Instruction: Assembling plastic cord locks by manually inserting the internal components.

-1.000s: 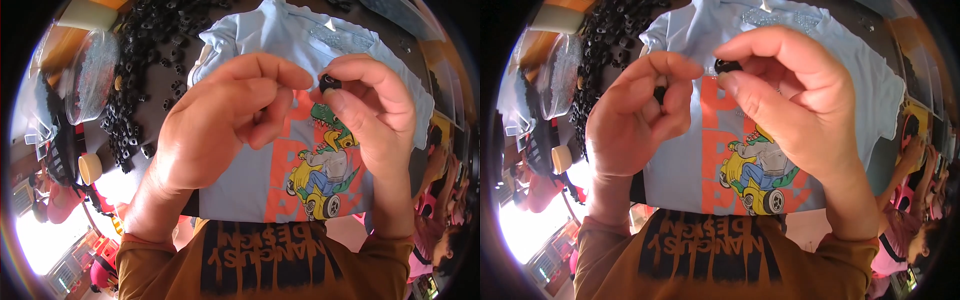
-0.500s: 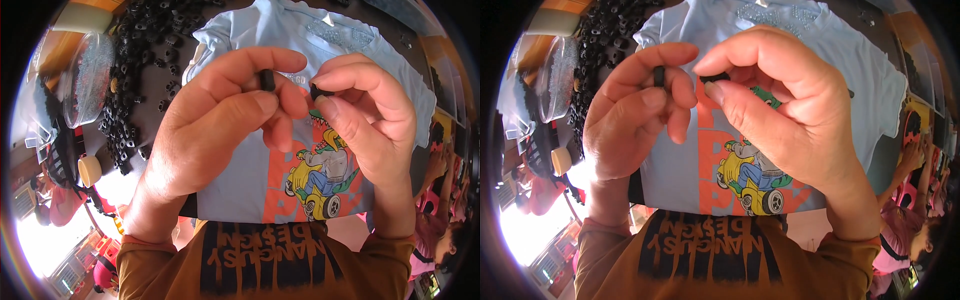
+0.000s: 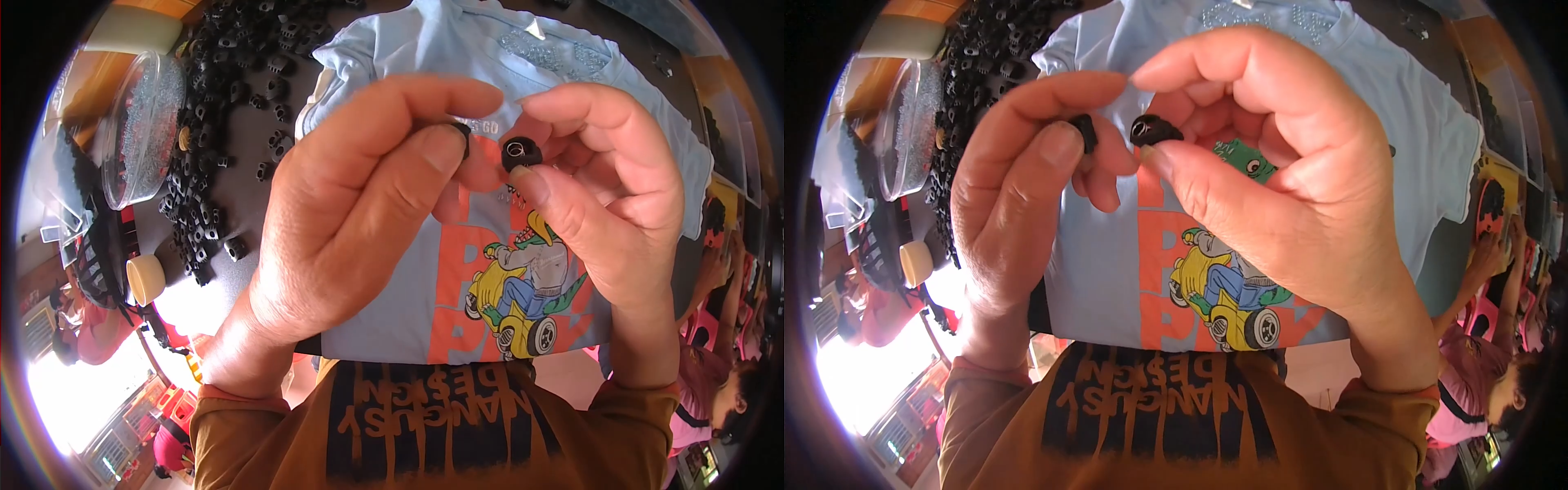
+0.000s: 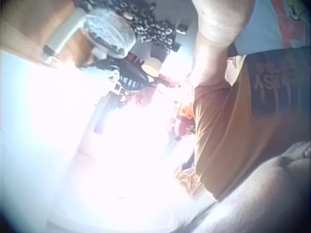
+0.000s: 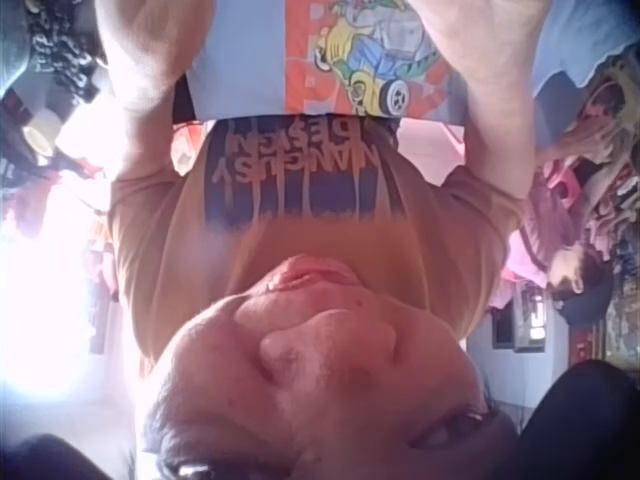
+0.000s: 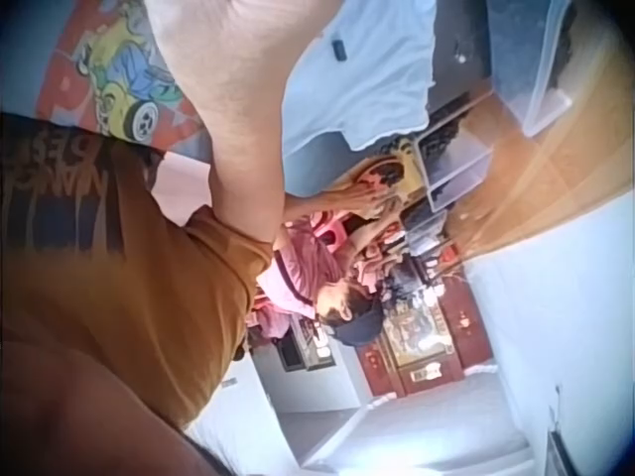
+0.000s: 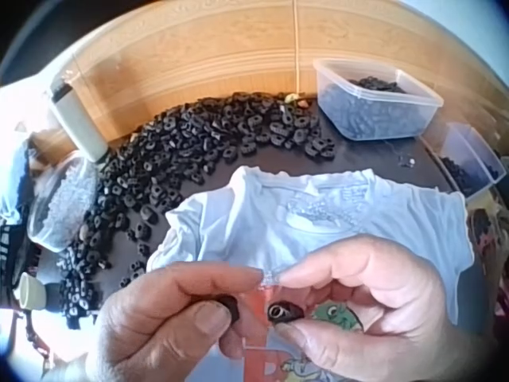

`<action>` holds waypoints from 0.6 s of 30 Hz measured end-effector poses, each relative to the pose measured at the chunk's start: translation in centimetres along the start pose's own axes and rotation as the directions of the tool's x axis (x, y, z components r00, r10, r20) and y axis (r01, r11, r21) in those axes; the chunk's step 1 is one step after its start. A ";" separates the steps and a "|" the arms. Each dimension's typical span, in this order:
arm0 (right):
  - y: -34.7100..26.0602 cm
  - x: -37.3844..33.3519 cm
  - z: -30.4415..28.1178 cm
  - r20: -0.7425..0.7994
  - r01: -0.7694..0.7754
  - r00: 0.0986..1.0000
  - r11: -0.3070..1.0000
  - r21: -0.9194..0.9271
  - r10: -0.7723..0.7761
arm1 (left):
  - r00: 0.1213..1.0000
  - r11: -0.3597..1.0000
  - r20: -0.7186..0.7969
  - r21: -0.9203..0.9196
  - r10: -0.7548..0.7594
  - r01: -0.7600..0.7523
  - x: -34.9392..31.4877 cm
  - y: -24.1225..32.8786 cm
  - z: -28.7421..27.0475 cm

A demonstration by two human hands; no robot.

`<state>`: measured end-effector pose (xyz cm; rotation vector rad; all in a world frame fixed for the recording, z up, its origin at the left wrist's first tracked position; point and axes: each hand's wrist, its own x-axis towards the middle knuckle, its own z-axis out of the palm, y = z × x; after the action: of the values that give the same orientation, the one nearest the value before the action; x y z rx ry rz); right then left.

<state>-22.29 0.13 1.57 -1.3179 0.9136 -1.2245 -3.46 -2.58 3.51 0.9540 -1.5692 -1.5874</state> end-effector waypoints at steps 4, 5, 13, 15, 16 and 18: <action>0.0 -0.1 0.0 -0.006 0.021 1.000 0.999 -0.023 -0.022 | 0.997 0.998 -0.075 0.057 0.023 -0.018 -0.1 0.1 0.2; 0.0 0.0 0.0 -0.006 -0.001 1.000 1.000 -0.003 0.001 | 0.997 0.999 -0.081 0.042 -0.001 0.005 -0.1 0.1 0.2; 0.2 0.1 0.1 -0.004 0.034 0.999 0.999 -0.034 -0.034 | 0.993 0.989 -0.082 -0.110 0.087 -0.095 0.5 -0.9 -0.2; 0.2 0.0 0.1 -0.003 0.032 0.999 0.999 -0.023 -0.032 | 0.996 0.986 -0.082 -0.159 0.045 -0.057 0.5 -0.5 -0.3; 0.2 0.0 0.2 -0.002 0.019 1.000 1.000 -0.009 -0.019 | 0.998 0.984 -0.065 -0.178 -0.022 0.010 0.4 -0.3 -0.3; 0.3 0.0 0.2 -0.002 0.004 1.000 1.000 0.003 -0.004 | 0.995 0.977 -0.047 -0.198 -0.088 0.077 0.4 -0.1 -0.4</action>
<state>-22.04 0.13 1.28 -1.3174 0.9106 -1.2298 -3.28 -3.12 3.42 0.9564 -1.3222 -1.7227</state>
